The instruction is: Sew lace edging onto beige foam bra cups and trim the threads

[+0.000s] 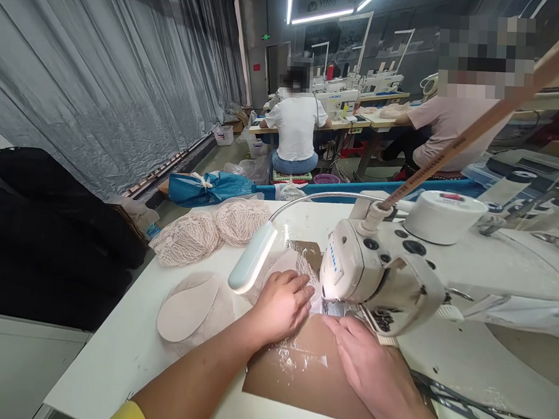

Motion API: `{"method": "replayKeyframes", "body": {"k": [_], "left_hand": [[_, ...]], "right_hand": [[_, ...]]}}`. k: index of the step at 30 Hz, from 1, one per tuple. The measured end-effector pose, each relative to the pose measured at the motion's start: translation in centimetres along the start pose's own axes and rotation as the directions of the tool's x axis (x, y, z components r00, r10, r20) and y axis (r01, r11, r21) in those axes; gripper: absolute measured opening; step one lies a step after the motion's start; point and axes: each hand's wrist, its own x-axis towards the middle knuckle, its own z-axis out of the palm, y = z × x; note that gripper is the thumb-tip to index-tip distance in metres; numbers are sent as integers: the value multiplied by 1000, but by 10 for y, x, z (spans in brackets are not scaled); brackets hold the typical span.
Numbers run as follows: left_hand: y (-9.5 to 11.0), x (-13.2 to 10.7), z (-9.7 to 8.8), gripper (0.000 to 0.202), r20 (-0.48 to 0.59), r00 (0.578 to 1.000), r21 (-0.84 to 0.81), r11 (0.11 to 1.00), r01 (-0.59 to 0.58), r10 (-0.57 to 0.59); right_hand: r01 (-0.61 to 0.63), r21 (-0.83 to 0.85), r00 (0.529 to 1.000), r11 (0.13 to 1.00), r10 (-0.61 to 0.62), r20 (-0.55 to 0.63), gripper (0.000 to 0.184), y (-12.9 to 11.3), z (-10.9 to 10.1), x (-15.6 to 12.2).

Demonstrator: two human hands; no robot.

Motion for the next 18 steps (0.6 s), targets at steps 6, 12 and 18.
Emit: {"method": "replayKeyframes", "body": {"k": [6, 12, 18], "left_hand": [[-6, 0, 1, 29, -38, 995, 22, 996, 88, -87], [-14, -2, -2, 29, -50, 977, -11, 978, 209, -209], [-26, -6, -7, 32, -57, 949, -7, 951, 310, -310]], "right_hand": [[-10, 101, 999, 995, 7, 35, 39, 5, 1, -2], [39, 87, 999, 995, -41, 20, 36, 8, 3, -1], [89, 113, 996, 990, -88, -19, 33, 16, 10, -6]]}}
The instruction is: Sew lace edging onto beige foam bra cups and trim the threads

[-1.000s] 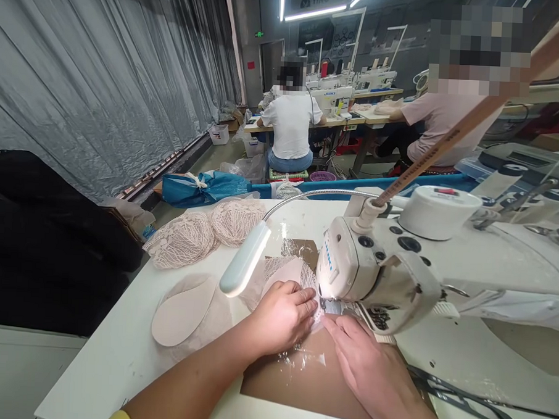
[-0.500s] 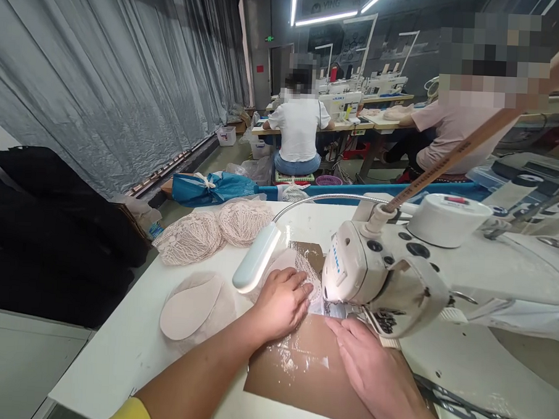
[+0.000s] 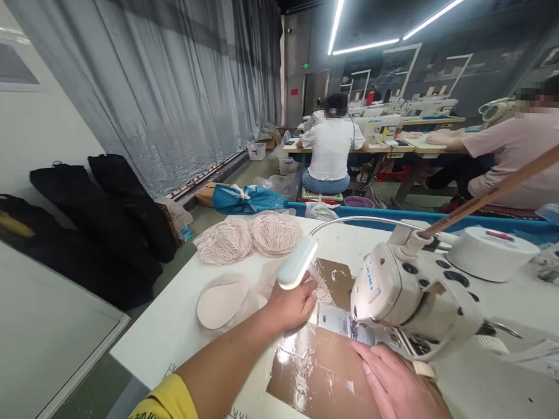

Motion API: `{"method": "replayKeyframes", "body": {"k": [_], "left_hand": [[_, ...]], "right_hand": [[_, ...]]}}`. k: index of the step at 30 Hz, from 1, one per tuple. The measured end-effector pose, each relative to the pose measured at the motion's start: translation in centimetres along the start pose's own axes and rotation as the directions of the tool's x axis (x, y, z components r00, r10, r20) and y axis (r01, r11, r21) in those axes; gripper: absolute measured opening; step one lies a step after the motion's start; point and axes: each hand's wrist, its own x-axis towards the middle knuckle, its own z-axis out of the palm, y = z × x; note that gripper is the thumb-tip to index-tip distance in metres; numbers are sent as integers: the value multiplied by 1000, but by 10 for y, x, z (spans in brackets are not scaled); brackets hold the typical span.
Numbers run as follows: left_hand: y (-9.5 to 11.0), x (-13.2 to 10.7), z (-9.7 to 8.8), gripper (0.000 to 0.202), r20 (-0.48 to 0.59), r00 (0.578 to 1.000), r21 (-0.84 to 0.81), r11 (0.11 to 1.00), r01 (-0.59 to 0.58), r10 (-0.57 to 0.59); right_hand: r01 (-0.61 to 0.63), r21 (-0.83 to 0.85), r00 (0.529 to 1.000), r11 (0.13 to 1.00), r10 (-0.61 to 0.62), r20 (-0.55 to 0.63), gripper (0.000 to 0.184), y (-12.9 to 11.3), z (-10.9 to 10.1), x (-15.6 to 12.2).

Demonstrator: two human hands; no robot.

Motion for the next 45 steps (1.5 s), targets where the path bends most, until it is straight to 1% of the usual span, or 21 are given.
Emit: {"method": "replayKeyframes", "body": {"k": [2, 4, 7, 9, 12, 13, 15, 17, 18, 20, 21, 22, 24, 27, 29, 30, 33, 36, 38, 41, 45], "left_hand": [[-3, -3, -10, 38, 9, 1000, -3, 1000, 19, -19], [-9, -10, -28, 49, 8, 998, -6, 998, 67, -67], [-29, -34, -62, 52, -25, 974, 14, 975, 224, -223], [-49, -60, -83, 45, -65, 907, 37, 908, 418, -415], [-77, -106, -102, 40, -75, 810, 31, 811, 584, -581], [-83, -120, -105, 35, -52, 799, 13, 799, 601, -599], [-85, -143, -104, 28, -3, 804, -35, 804, 594, -594], [-73, -155, -100, 26, 134, 834, -215, 806, 551, -535], [-64, -156, -97, 27, 220, 856, -349, 781, 518, -469], [-39, -147, -90, 26, 360, 894, -608, 659, 442, -268], [-26, -138, -85, 25, 381, 909, -679, 617, 398, -167], [-13, -128, -79, 25, 400, 912, -707, 603, 370, -91], [9, -104, -63, 42, 400, 916, -727, 616, 301, 25], [31, -69, -36, 55, 380, 922, -681, 697, 223, 76], [36, -51, -22, 56, 380, 920, -633, 753, 180, 99], [36, -44, -18, 55, 376, 920, -610, 776, 160, 106], [25, -31, -17, 52, 364, 927, -561, 817, 135, 96], [10, -29, -24, 46, 394, 916, -534, 831, 160, 77], [8, -29, -26, 44, 411, 909, -511, 843, 166, 71], [19, -24, -21, 44, 400, 912, -485, 866, 124, 93], [41, -5, -11, 36, 360, 921, -446, 894, 31, 148]], "right_hand": [[10, 16, 1000, 1000, -11, 15, 32, 6, 4, -4], [34, 44, 999, 998, -35, 33, 30, 10, 6, -6], [74, 50, 997, 996, -75, 6, 30, 11, 6, -6], [95, 40, 995, 995, -94, -18, 30, 10, 5, -5], [85, 35, 996, 996, -84, -32, 30, 7, 6, -4], [73, 34, 997, 997, -72, -28, 30, 7, 7, -5], [48, 38, 999, 998, -48, -15, 31, 7, 9, -6], [8, 61, 1000, 998, -8, 5, 32, 7, 9, -5], [-24, 82, 1000, 996, 23, 8, 31, 6, 7, -5], [-101, 151, 995, 983, 100, 16, 27, 4, 1, -4], [-139, 203, 990, 969, 139, 14, 24, 2, -3, -3], [-163, 269, 986, 949, 168, 7, 21, 0, -9, -2], [-151, 430, 987, 890, 164, 9, 16, -7, -21, -1], [-55, 598, 994, 800, -12, 108, 20, -17, -34, -1], [-12, 559, 971, 829, -123, 203, 22, -22, -37, -1], [0, 508, 960, 861, -142, 241, 24, -24, -37, -1], [-6, 388, 954, 921, -111, 278, 28, -27, -34, -1], [-26, 370, 962, 929, -78, 262, 30, -28, -31, -1], [-30, 353, 968, 935, -60, 243, 31, -29, -30, 0], [-43, 323, 981, 945, -21, 193, 28, -28, -31, 0], [-48, 188, 991, 981, 23, 130, 26, -23, -26, 1]]}}
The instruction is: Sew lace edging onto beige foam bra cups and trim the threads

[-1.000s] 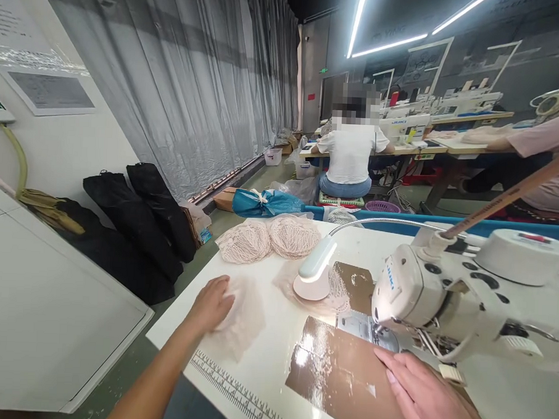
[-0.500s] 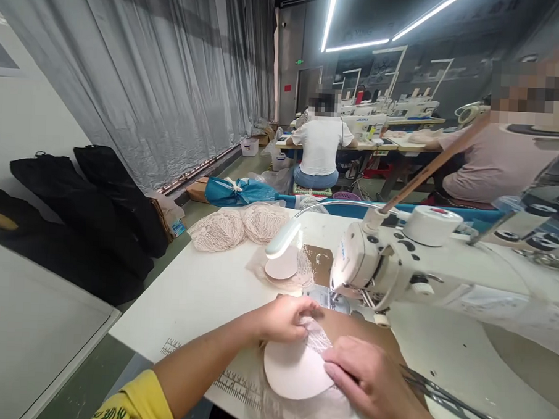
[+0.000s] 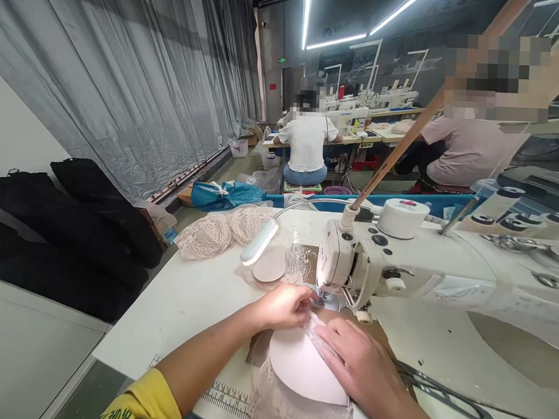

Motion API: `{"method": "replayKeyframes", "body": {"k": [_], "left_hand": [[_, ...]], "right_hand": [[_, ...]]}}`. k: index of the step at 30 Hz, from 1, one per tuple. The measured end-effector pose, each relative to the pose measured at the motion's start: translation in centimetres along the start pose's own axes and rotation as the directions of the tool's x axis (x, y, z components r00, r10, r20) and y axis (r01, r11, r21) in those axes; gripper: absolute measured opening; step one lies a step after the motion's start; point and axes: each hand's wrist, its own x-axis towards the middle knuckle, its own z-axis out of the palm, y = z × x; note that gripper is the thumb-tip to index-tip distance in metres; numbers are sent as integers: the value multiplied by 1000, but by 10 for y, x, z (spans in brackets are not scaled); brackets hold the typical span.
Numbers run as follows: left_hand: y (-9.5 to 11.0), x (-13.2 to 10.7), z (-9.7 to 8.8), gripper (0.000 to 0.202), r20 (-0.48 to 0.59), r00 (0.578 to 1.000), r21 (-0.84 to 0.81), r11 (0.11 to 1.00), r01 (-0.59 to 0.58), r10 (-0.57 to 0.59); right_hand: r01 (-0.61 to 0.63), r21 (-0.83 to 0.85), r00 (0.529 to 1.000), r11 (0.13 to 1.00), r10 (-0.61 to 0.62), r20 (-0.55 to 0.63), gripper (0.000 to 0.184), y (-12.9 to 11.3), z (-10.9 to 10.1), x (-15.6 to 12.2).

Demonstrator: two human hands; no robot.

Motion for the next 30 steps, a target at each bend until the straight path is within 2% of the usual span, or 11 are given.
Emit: {"method": "replayKeyframes", "body": {"k": [3, 7, 9, 12, 16, 20, 25, 30], "left_hand": [[8, 10, -7, 22, -64, 998, 85, 996, 0, 5], [21, -5, -19, 21, -204, 979, 184, 983, 25, 13], [29, -18, -14, 19, -173, 982, 239, 971, -29, 72], [31, -30, 8, 16, -64, 981, 371, 917, -146, 182], [19, -30, 32, 19, -64, 969, 469, 865, -180, 237], [12, -27, 28, 22, -32, 973, 490, 852, -183, 228], [11, -26, 17, 47, 4, 978, 434, 881, -190, 209], [8, -20, 13, 51, 46, 981, 417, 889, -191, 189]], "right_hand": [[-18, -50, 1000, 999, 17, -20, 30, 6, 6, 0], [-18, -76, 999, 997, 15, -47, 30, 10, 13, -3], [-24, -86, 999, 996, 20, -48, 32, 10, 14, -3], [-34, -105, 998, 994, 29, -53, 31, 9, 14, -3], [-45, -140, 997, 989, 36, -66, 26, 7, 12, 0], [-61, -172, 996, 983, 48, -79, 26, 7, 11, 1], [-77, -199, 995, 977, 62, -80, 30, 6, 10, 5], [-111, -226, 992, 968, 96, -77, 29, 6, 11, 6]]}}
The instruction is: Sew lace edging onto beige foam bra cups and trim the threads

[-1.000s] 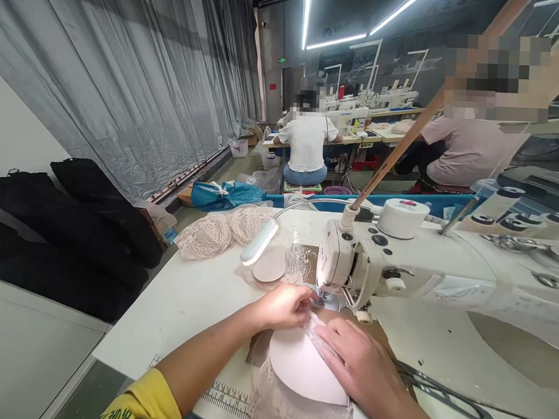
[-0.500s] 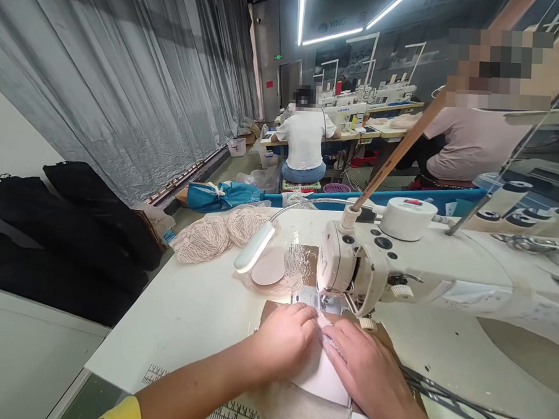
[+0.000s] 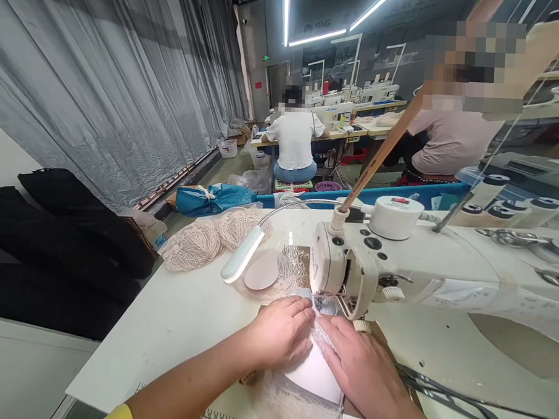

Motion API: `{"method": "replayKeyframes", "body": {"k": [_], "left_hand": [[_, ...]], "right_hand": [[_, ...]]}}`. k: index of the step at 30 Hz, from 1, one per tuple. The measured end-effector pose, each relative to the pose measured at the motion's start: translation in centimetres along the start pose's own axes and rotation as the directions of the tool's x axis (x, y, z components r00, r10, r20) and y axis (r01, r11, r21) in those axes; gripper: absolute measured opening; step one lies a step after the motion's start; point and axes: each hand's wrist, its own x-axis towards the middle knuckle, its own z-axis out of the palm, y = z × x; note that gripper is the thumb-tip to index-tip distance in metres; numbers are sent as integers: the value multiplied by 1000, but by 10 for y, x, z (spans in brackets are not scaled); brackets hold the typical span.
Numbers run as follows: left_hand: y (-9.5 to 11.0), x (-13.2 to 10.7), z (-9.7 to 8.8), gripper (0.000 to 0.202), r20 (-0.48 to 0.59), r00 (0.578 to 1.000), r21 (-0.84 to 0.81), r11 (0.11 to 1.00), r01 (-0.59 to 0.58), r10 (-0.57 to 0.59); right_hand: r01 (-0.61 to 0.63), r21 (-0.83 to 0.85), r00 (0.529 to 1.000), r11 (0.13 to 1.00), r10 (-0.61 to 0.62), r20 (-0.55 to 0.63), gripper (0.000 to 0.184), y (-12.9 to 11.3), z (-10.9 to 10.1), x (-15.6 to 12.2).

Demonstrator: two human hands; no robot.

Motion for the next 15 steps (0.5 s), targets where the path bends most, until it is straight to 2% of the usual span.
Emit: {"method": "replayKeyframes", "body": {"k": [15], "left_hand": [[-19, 14, -9, 55, 36, 990, -11, 991, -134, 134]], "right_hand": [[-85, 11, 996, 996, 85, 34, 31, 0, 1, 3]]}}
